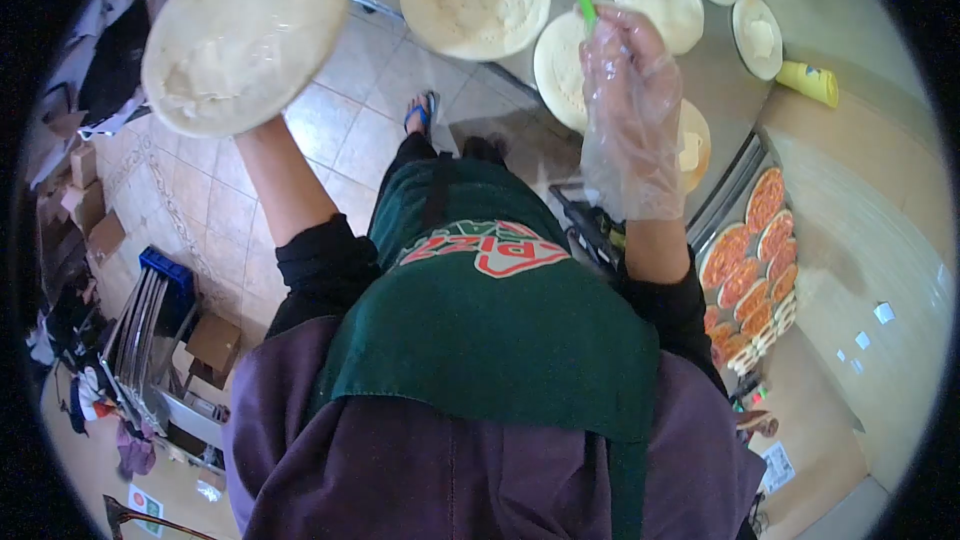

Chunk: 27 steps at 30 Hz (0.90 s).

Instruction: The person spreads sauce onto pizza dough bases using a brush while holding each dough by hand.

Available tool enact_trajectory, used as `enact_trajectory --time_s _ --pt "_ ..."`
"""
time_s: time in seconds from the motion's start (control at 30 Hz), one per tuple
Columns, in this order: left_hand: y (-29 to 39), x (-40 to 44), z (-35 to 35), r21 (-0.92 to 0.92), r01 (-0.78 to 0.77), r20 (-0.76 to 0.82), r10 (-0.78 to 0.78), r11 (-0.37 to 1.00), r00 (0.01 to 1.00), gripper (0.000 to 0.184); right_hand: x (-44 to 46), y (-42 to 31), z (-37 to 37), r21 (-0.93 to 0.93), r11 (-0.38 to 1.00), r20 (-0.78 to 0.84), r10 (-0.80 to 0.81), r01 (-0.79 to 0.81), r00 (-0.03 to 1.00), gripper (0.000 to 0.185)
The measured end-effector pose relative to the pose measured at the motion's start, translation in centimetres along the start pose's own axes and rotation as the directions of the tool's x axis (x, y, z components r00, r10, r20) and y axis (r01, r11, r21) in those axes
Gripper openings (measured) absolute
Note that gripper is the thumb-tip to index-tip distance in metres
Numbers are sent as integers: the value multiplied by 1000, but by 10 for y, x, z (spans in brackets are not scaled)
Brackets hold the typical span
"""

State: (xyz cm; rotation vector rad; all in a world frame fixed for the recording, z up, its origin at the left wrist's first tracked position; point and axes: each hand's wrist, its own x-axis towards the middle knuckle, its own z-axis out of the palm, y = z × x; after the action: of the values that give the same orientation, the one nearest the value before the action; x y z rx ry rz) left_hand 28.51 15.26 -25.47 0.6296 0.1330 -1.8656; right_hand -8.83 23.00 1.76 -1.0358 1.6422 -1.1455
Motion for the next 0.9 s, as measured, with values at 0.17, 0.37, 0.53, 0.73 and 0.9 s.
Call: enact_trajectory --time_s 0.17,0.37,0.53,0.73,0.9 --pt "-64 1 123 34 -111 160 105 993 982 65 -1 6 6 51 992 -7 -111 112 994 16" --pt "-120 -3 250 64 -178 396 138 982 908 65 8 3 -6 -326 906 47 -271 271 961 18" --pt "-140 -5 291 130 -92 448 25 987 894 67 21 -16 -11 -452 816 -39 -421 360 906 13" --pt "-157 23 301 173 19 502 -105 985 859 66 13 -11 -8 -390 592 164 -709 705 686 18" --pt "-162 38 305 162 131 591 -202 978 781 64 1 -25 -32 -492 579 323 -572 650 754 25"
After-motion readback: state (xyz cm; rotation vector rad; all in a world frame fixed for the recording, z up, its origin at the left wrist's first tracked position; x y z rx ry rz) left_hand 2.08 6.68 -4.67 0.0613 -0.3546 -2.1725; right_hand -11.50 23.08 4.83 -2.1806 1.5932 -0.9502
